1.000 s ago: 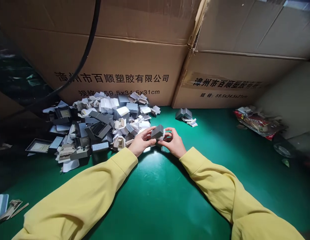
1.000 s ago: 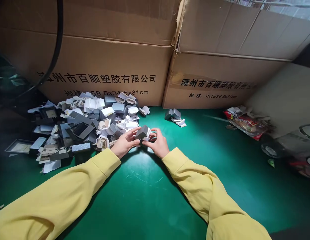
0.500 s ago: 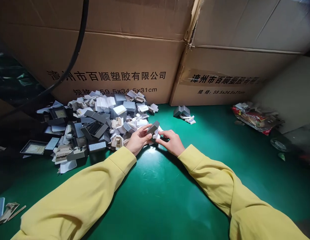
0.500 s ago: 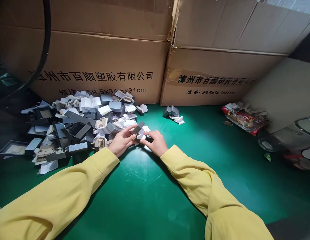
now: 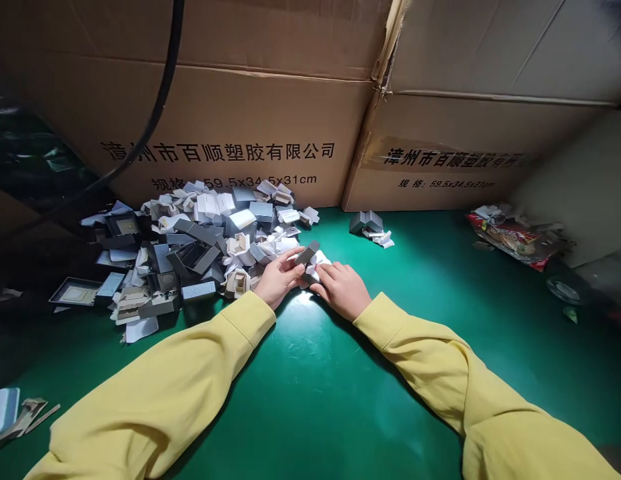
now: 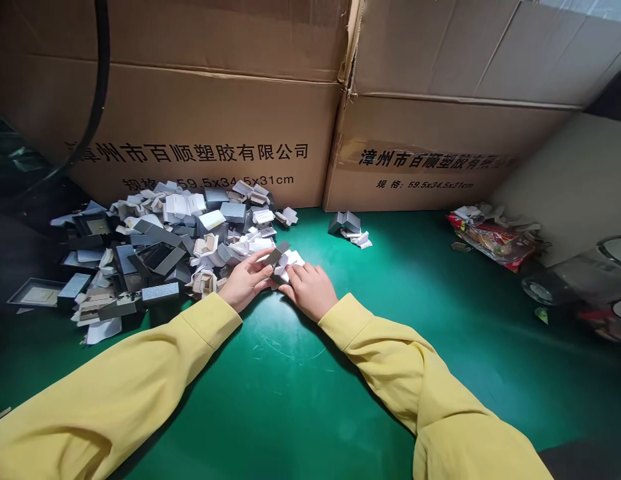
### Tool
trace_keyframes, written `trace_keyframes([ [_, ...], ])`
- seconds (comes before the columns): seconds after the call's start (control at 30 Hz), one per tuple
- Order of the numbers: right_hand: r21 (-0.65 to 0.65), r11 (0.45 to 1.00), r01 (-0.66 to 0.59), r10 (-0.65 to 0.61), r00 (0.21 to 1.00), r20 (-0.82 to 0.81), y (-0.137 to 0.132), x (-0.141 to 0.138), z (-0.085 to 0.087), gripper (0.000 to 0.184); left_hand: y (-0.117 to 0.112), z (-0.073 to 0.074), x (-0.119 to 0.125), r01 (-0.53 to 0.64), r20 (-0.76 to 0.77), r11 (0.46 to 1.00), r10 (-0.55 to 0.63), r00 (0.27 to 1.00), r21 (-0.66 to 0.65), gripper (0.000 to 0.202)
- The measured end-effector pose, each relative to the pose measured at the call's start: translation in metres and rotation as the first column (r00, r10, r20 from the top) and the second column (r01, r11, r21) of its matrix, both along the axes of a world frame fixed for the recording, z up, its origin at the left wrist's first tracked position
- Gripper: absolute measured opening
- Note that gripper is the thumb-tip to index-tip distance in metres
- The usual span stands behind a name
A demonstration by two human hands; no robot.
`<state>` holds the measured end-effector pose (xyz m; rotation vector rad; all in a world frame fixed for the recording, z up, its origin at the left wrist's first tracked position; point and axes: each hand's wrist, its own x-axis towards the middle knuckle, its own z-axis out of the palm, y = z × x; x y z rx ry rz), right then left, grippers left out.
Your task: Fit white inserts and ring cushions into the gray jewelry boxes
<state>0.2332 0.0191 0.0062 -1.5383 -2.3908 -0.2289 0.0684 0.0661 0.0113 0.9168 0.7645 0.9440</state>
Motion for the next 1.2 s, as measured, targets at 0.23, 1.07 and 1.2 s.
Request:
trace_keyframes([
  [0.23,-0.045,0.999,-0.031,0.014,0.946,-0.325,0.002,0.001,-0.01,0.038,0.001,-0.004,-0.001,0.001,-0.012,0.999,-0.001,1.0,0.034,0.057],
  [1.07,-0.16,0.987,0.017,-0.153,0.409,-0.9,0.009,-0.014,-0.01,0.025,-0.002,-0.003,0.002,0.083,-0.073,0.99,-0.075,0.995,0.111,0.058],
  [1.2,-0.135,0.99,0.048,-0.143,0.413,-0.899,0.009,-0.014,-0.012,0.02,-0.002,-0.003,0.002,0.087,-0.081,0.99,-0.078,0.994,0.11,0.058],
])
